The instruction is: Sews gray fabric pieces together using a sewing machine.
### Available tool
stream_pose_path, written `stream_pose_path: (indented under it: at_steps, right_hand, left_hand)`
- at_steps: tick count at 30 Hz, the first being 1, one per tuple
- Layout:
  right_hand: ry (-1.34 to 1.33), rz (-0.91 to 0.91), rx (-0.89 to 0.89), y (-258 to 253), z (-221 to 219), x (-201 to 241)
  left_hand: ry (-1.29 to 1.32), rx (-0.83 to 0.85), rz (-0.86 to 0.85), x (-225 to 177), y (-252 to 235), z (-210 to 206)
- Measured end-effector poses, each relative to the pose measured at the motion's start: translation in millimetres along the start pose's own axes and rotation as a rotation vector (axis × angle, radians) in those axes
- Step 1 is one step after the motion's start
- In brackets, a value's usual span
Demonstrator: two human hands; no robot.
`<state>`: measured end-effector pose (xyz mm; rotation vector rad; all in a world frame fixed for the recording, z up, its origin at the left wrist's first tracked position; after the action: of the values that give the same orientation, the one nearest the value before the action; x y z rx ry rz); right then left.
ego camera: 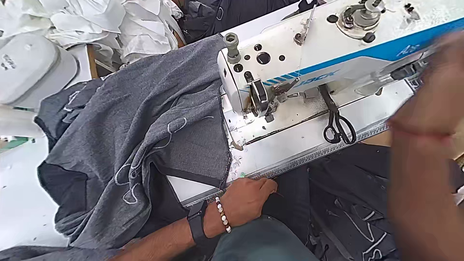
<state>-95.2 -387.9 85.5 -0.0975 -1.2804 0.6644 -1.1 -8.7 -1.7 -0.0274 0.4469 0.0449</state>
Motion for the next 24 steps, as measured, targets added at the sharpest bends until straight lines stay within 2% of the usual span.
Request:
stream_pose_path:
  at_steps: [2,3,6,9,11,13,15,17,20,22,24]
  right_hand:
    - [-0.037,-0.039,0.361,87.1,-62.6,31.4]
    - [-0.013,-0.025,0.460,118.0,-96.2,34.6]
    - [0.178,0.052,0.521,164.6,-171.0,29.7]
    - [0.382,0.078,0.438,172.1,-202.0,28.7]
    - [0.398,0.082,0.370,171.4,-204.6,29.9]
    - [0.327,0.058,0.397,170.7,-196.9,29.8]
    - [0.255,0.033,0.474,172.9,-182.3,29.5]
    - [0.216,-0.013,0.569,178.3,-162.2,31.0]
    - [0.147,-0.066,0.637,189.0,-138.4,36.1]
    - [0.109,-0.066,0.661,192.6,-130.6,41.7]
    - [0.097,0.030,0.616,187.5,-133.3,47.0]
  left_hand:
    - [0.002,0.010,-0.027,-1.0,4.6,-3.0]
    - [0.012,0.015,-0.027,-1.7,7.7,-4.0]
    - [0.093,0.042,0.018,-4.3,16.6,-3.8]
    - [0.228,0.079,0.087,-8.1,23.9,-2.6]
    - [0.318,0.111,0.122,-8.4,27.3,1.1]
    - [0.304,0.052,0.158,-5.3,27.4,10.3]
    - [0.079,-0.159,0.205,7.3,20.5,23.2]
    - [-0.176,-0.281,0.204,34.6,3.0,39.5]
    - [-0.455,-0.212,0.104,83.5,-21.5,49.6]
    - [-0.488,-0.202,-0.007,101.1,-27.8,46.4]
    - [-0.445,-0.263,-0.067,105.3,-30.0,44.7]
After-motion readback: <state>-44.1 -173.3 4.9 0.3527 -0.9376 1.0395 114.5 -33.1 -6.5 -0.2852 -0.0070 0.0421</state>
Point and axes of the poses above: each hand's wrist, its own y-axis away from the middle knuckle, its own z-axis out of the back of the hand, x = y × z, the point moved 1 cm from there along -y, towards the middle knuckle, and after that the axes turned 8 degrees about -y, right-handed, at the moved point
